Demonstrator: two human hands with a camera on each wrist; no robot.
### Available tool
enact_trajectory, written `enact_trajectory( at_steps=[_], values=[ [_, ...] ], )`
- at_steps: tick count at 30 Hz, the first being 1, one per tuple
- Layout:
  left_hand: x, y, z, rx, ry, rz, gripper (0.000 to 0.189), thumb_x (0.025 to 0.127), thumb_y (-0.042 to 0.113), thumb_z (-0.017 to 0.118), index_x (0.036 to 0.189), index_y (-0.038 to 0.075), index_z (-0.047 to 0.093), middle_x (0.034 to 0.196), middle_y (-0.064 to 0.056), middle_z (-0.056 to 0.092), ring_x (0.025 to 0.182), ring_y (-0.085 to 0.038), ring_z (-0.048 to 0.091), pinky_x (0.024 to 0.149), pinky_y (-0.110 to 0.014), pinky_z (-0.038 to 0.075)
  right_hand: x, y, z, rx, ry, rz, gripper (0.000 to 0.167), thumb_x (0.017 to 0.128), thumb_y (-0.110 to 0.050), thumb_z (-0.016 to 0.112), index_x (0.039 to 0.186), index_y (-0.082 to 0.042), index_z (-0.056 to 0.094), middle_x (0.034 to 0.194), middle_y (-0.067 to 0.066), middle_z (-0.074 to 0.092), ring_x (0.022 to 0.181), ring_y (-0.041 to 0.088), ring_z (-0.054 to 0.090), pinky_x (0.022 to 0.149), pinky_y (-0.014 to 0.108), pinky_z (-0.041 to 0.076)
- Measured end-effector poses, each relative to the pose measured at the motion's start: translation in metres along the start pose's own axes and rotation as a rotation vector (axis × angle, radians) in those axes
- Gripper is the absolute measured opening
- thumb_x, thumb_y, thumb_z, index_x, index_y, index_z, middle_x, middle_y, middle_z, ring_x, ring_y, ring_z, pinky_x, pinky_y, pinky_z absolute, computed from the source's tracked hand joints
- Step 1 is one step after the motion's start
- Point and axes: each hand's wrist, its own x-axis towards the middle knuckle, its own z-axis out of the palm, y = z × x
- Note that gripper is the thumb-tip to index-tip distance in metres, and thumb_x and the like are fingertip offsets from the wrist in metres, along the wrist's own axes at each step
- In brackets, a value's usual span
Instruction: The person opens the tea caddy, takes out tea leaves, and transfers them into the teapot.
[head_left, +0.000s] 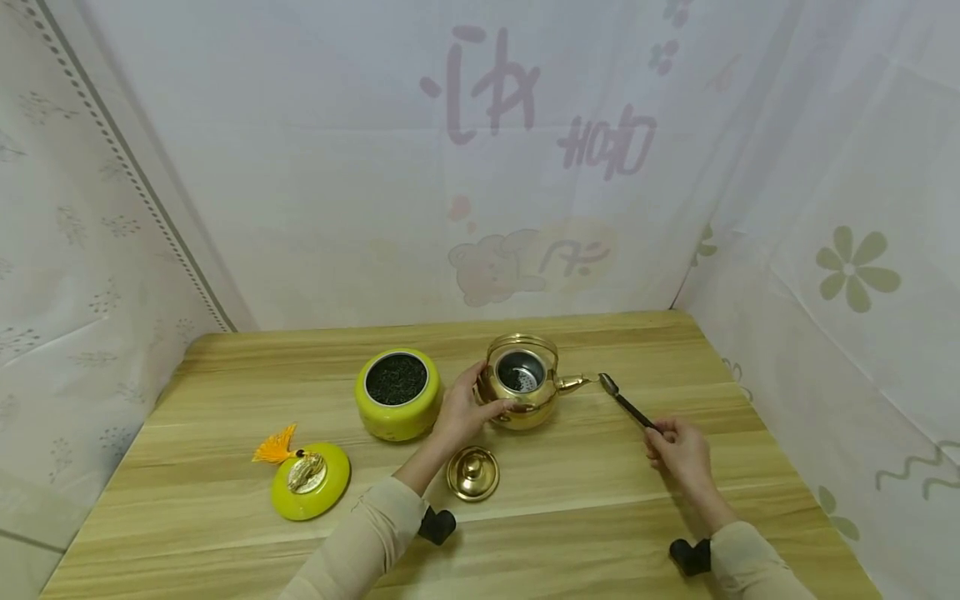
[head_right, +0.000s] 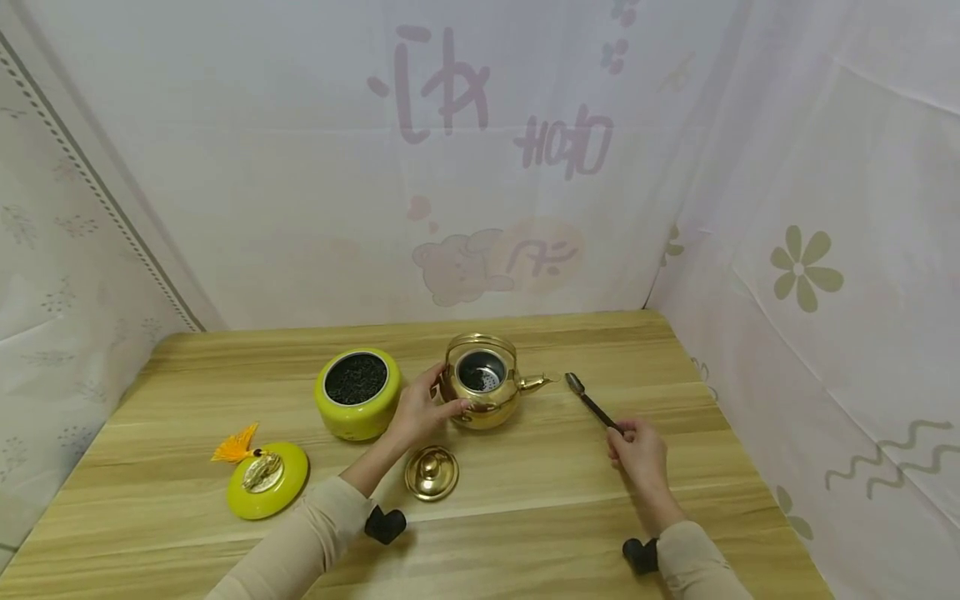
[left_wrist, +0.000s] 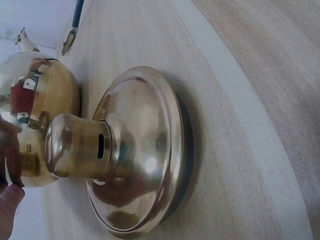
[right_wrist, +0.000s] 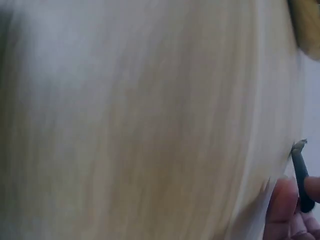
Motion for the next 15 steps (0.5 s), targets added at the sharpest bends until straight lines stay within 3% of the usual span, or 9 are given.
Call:
enact_trajectory(
  at_steps=[4,6,15],
  values=[
    [-0.0006,-0.0001,-0.001,-0.011,-0.002,0.012,0.079,0.077,0.026,0.078,0.14,-0.002,0.04,0.141,-0.019,0.045,0.132,-0.033,0.04,0.111,-0.044,0.032,0.0,0.0032,-0.0024,-0.224,-0.032,-0.068,0.022,0.089,-0.01,0.063,0.099,0.009,0.06,0.078,0.013,0.063,0.061,0.013,0.055,0.049,0.021,0.047],
    [-0.0005,-0.0002,-0.0011,-0.012,-0.004,0.011,0.079,0.077,0.026,0.078,0.14,-0.002,0.039,0.141,-0.019,0.045,0.132,-0.034,0.04,0.111,-0.045,0.032,-0.0004,0.0044,-0.003,-0.286,-0.051,-0.092,0.021,0.088,-0.011,0.064,0.097,0.008,0.06,0.079,0.012,0.062,0.064,0.014,0.053,0.051,0.021,0.044],
    [0.0005,-0.0002,-0.0007,0.006,-0.004,0.009,0.079,0.076,0.028,0.079,0.14,0.0,0.04,0.14,-0.018,0.046,0.132,-0.032,0.04,0.111,-0.043,0.033,0.0006,0.0071,-0.0005,-0.38,-0.067,-0.167,0.018,0.084,-0.009,0.068,0.09,0.005,0.06,0.073,0.009,0.06,0.062,0.014,0.051,0.052,0.024,0.041]
  ],
)
